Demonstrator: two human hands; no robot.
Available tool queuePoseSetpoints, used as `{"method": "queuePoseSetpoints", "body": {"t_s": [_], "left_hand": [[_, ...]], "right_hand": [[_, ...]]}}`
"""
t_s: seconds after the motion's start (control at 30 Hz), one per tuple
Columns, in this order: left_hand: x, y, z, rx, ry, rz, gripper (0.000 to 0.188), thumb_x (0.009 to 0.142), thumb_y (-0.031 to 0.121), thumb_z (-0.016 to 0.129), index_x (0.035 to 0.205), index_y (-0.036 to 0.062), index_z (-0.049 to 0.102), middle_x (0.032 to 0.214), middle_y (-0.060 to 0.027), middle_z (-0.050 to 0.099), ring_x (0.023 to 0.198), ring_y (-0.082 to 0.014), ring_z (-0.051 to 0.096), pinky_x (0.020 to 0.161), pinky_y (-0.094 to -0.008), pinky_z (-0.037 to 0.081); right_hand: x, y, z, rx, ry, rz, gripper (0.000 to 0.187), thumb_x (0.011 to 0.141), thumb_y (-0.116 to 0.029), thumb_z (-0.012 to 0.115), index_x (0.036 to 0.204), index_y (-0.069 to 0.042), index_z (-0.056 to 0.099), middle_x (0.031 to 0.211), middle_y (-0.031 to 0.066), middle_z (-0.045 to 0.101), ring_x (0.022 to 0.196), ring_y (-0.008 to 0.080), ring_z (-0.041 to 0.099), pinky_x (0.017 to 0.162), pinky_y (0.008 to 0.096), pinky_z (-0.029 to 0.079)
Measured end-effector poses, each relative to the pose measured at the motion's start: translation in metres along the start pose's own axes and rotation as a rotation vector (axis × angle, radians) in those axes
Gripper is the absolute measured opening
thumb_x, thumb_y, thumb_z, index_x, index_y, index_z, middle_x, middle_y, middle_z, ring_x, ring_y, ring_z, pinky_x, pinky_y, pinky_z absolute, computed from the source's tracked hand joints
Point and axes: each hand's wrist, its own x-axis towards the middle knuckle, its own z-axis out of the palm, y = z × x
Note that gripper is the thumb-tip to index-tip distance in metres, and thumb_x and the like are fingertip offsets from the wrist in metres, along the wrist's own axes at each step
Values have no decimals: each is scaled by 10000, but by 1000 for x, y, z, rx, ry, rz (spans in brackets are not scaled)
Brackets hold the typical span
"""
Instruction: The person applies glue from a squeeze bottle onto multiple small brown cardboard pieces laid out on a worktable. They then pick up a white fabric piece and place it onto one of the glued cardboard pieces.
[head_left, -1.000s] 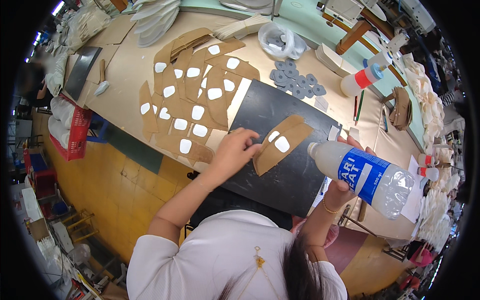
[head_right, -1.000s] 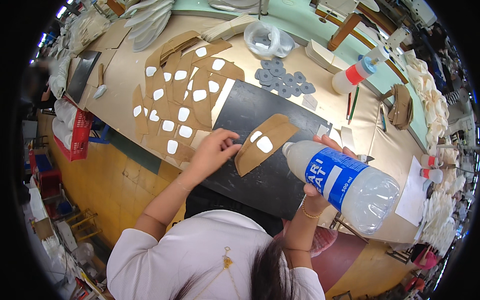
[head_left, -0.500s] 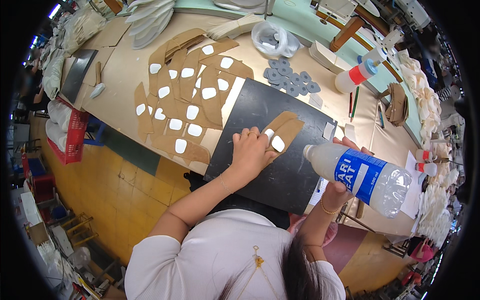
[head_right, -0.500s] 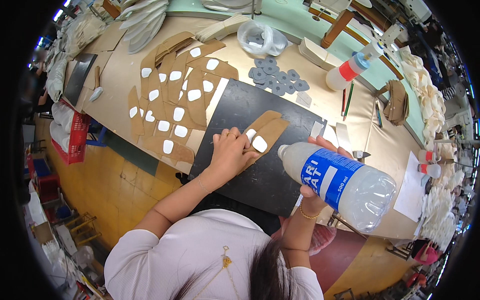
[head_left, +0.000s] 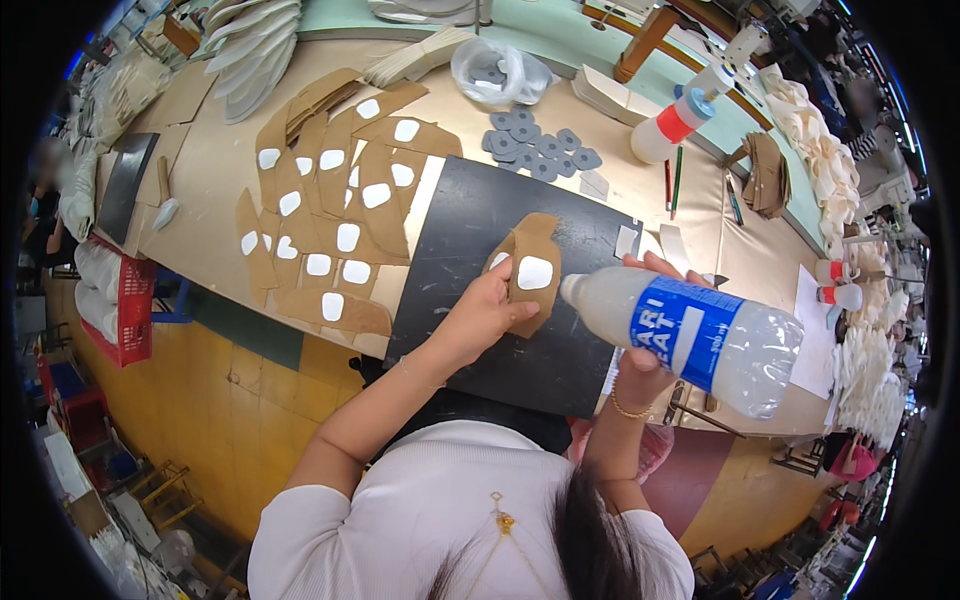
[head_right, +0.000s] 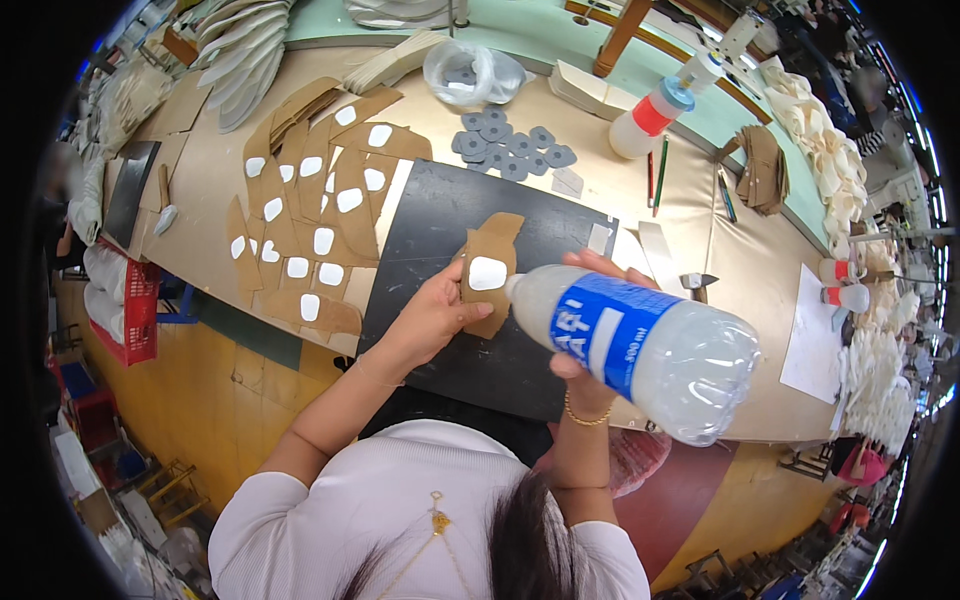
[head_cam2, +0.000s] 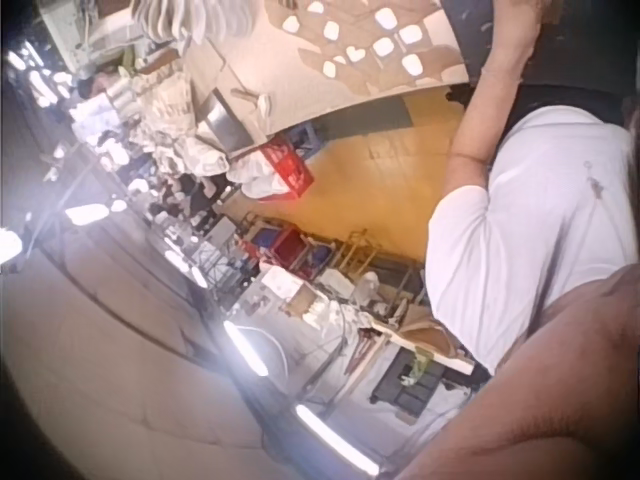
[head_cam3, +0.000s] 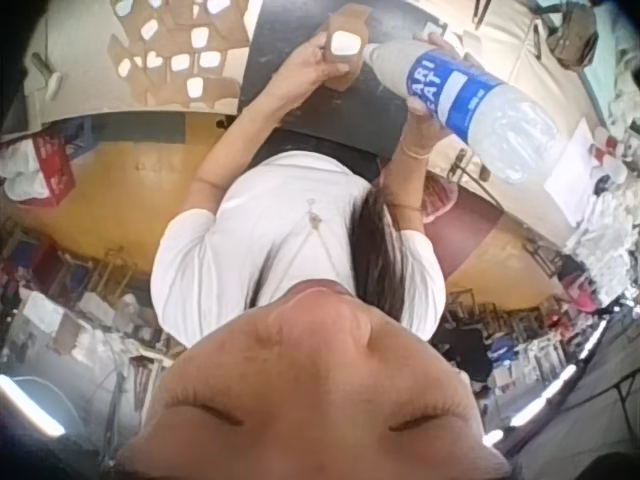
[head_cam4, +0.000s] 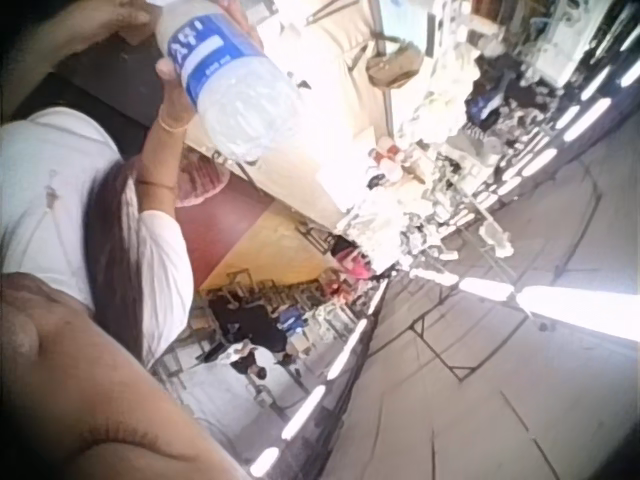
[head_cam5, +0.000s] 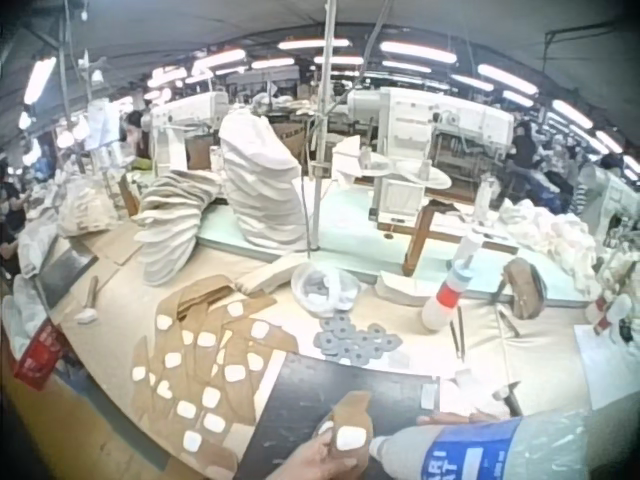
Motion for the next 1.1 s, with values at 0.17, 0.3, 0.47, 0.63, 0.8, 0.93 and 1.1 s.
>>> {"method": "queuePoseSetpoints", "body": {"t_s": [0.17, 0.3, 0.47, 0.63, 0.8, 0.93, 1.1], "left_hand": [[-16, 18, 16, 39, -21, 50, 531, 853, -67, 515, 1341, 11, 323, 1230, -86, 505, 1109, -158, 520, 928, -302, 451], [-22, 18, 18, 71, -40, 107, 514, 874, -38, 506, 1347, 3, 309, 1246, -91, 490, 1125, -171, 510, 928, -307, 453], [-27, 20, 19, 87, -63, 88, 499, 889, -21, 502, 1347, 2, 306, 1254, -96, 485, 1144, -171, 497, 939, -307, 443], [-25, 24, 20, 107, -92, 121, 492, 894, -2, 509, 1344, 3, 309, 1242, -94, 491, 1137, -167, 502, 946, -305, 434], [-27, 27, 20, 78, -106, 119, 487, 897, 21, 523, 1338, 3, 319, 1231, -90, 497, 1127, -166, 510, 939, -307, 443], [-30, 32, 27, 24, -84, 62, 456, 876, -72, 456, 1310, 15, 347, 1200, -78, 501, 1109, -136, 489, 928, -258, 398], [-29, 28, 20, 27, -96, 64, 521, 883, -3, 528, 1350, 8, 298, 1240, -89, 488, 1114, -164, 518, 933, -301, 448]], "right_hand": [[-1, 9, 6, 87, -140, -37, 985, 530, -374, 868, 1318, -117, 336, 1185, 228, 538, 1078, 350, 560, 909, 429, 466], [-1, 6, 12, 82, -119, -17, 985, 525, -351, 876, 1317, -119, 338, 1176, 224, 543, 1093, 344, 551, 919, 432, 462], [2, 8, 9, 62, -284, -101, 1000, 510, -320, 886, 1317, -112, 333, 1175, 225, 542, 1096, 341, 549, 905, 426, 473], [7, 8, 10, 119, -130, -62, 945, 493, -259, 904, 1275, -93, 400, 1165, 245, 550, 1105, 352, 543, 924, 439, 457], [8, 6, 7, 88, -379, -116, 977, 540, -328, 876, 1320, -101, 332, 1202, 234, 523, 1102, 351, 539, 919, 439, 454], [12, 10, 17, 176, -199, -115, 909, 481, -199, 912, 1251, -96, 439, 1199, 235, 531, 1116, 349, 534, 945, 445, 436], [7, -2, 9, 53, -364, -38, 969, 583, -403, 835, 1321, -75, 301, 1204, 262, 509, 1096, 382, 538, 904, 471, 462]]}}
